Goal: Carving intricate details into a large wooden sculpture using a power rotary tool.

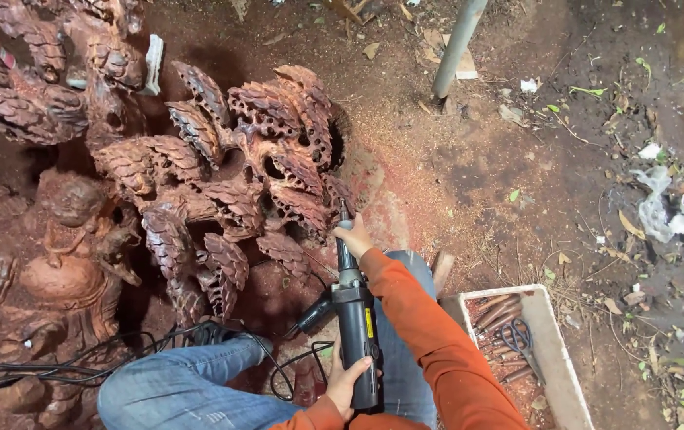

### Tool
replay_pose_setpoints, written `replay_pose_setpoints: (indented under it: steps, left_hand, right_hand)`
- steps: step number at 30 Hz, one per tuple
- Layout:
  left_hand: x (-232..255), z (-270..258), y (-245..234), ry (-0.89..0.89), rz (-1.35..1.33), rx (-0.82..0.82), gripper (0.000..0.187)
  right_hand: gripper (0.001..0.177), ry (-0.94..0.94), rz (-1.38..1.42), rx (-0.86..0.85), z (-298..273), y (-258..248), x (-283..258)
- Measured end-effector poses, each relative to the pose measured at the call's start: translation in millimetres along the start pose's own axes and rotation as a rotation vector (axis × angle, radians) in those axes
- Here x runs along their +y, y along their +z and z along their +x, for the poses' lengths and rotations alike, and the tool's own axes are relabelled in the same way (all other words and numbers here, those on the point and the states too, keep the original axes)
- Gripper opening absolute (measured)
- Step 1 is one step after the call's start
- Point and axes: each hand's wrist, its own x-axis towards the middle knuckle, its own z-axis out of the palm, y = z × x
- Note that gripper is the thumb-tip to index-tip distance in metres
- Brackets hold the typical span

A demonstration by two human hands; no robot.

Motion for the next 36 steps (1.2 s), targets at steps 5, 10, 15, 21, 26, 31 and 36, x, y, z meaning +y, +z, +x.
replay_pose_setpoints:
  steps: [5,10,15,21,26,31,36]
  left_hand:
    - [-3,6,-6,-0.027,-0.025,-0.007,0.098]
    - [-5,5,-5,-0.023,-0.019,-0.004,0.096]
    - [-8,1,-5,-0.028,-0.069,-0.008,0.092]
    - [-19,16,-14,-0.003,0.001,0.011,0.098]
    - [-18,12,-12,-0.022,-0.019,0.009,0.099]
    - [-17,5,-6,-0.014,-0.046,-0.014,0.098]
    - [-20,3,-3,-0.006,-0.053,-0.008,0.097]
  right_hand:
    - [0.084,0.029,0.013,0.006,1,2,1]
    - [0.070,0.025,0.033,-0.014,-6,1,-1]
    - [0.096,0.028,-0.045,0.006,-12,1,-1]
    - [0.092,0.029,0.067,-0.009,-1,-2,7]
    - [0.086,0.034,0.080,-0.028,-6,-4,4]
    - [0.083,0.011,0.054,-0.047,-7,-6,6]
    - [0.091,0.001,-0.070,-0.009,3,-16,17]
